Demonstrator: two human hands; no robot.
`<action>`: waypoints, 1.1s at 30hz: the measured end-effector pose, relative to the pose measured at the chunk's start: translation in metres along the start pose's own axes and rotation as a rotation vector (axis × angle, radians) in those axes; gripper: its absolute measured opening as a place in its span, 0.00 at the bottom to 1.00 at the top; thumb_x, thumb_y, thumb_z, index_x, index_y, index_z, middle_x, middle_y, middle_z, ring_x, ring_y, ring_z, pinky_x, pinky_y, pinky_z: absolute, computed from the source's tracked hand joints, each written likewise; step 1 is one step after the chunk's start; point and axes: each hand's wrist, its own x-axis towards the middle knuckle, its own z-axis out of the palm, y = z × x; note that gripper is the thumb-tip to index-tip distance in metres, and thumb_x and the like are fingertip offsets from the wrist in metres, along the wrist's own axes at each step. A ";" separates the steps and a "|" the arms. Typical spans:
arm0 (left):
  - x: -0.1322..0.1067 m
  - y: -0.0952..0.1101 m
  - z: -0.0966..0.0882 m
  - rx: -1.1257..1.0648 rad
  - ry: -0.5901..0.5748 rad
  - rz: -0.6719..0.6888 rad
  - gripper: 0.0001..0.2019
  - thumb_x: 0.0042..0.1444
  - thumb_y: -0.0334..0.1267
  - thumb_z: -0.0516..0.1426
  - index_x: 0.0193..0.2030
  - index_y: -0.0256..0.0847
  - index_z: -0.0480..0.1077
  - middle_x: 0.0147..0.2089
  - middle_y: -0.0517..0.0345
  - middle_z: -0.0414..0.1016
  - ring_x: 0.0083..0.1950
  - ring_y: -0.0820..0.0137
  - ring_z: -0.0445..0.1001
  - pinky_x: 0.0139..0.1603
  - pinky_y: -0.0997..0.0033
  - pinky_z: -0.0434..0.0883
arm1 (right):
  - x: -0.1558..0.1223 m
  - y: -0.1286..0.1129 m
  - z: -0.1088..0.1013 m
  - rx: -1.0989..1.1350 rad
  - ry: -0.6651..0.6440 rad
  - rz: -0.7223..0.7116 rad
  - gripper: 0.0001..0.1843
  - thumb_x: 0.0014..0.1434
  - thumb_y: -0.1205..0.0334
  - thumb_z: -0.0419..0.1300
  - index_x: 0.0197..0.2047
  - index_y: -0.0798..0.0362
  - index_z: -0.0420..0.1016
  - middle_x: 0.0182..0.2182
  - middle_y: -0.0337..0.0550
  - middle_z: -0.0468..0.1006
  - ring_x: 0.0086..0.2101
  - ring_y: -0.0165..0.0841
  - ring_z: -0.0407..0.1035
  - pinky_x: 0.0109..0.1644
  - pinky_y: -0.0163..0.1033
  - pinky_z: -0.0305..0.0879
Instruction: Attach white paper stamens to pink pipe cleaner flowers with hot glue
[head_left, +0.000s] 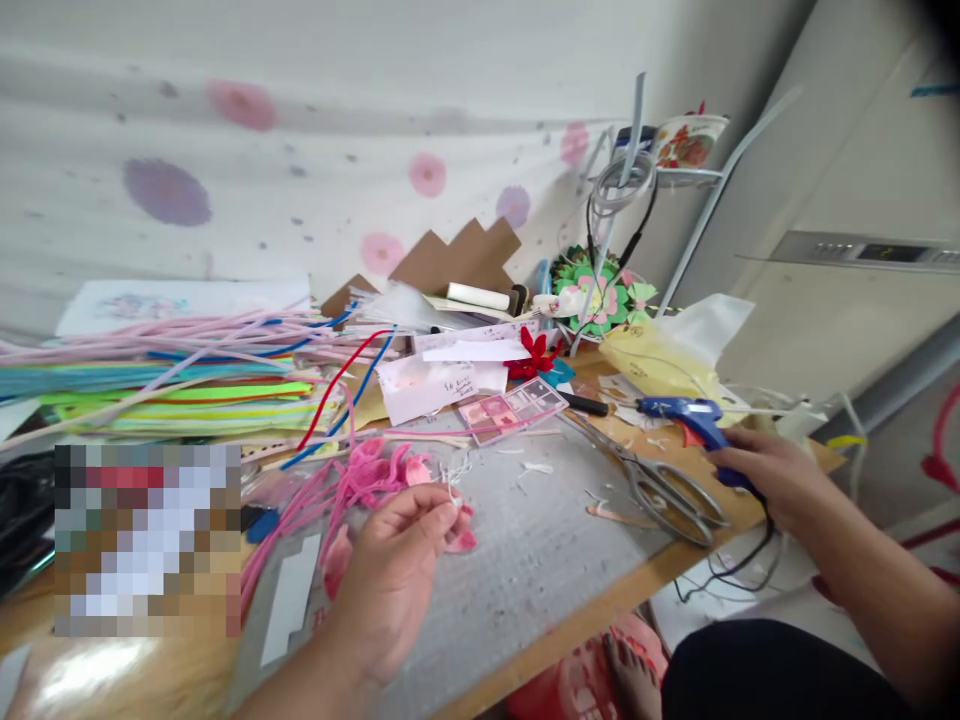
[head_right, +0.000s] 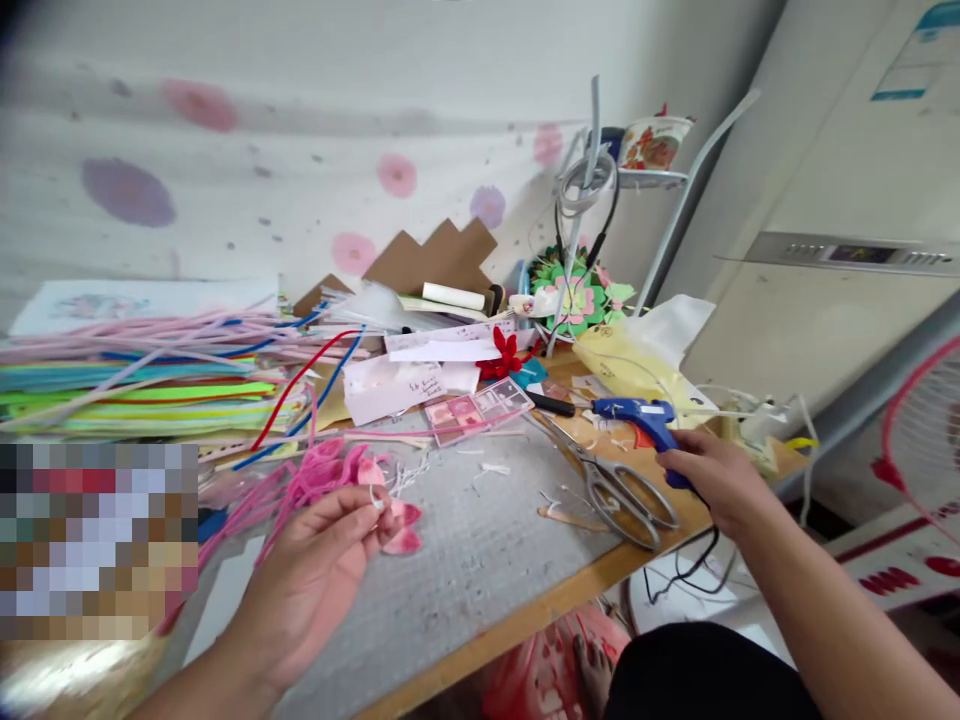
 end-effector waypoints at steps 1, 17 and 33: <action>0.000 0.000 0.000 0.000 0.004 -0.002 0.05 0.45 0.36 0.66 0.29 0.39 0.76 0.29 0.59 0.75 0.34 0.70 0.72 0.39 0.69 0.66 | -0.009 -0.013 0.003 0.100 -0.008 0.002 0.04 0.52 0.60 0.57 0.32 0.49 0.71 0.21 0.43 0.75 0.21 0.37 0.72 0.27 0.40 0.69; -0.004 0.000 0.003 0.135 0.048 0.047 0.05 0.47 0.36 0.63 0.28 0.38 0.73 0.31 0.56 0.73 0.33 0.69 0.69 0.37 0.68 0.65 | -0.117 -0.116 0.084 0.083 -0.392 -0.624 0.02 0.50 0.61 0.61 0.30 0.46 0.75 0.28 0.41 0.78 0.29 0.38 0.75 0.31 0.39 0.75; -0.005 0.002 0.003 0.127 0.031 0.057 0.04 0.47 0.35 0.63 0.28 0.38 0.73 0.30 0.59 0.72 0.30 0.73 0.67 0.35 0.72 0.64 | -0.115 -0.135 0.082 -0.065 -0.404 -0.779 0.08 0.52 0.68 0.56 0.24 0.46 0.67 0.24 0.37 0.74 0.29 0.36 0.74 0.29 0.36 0.72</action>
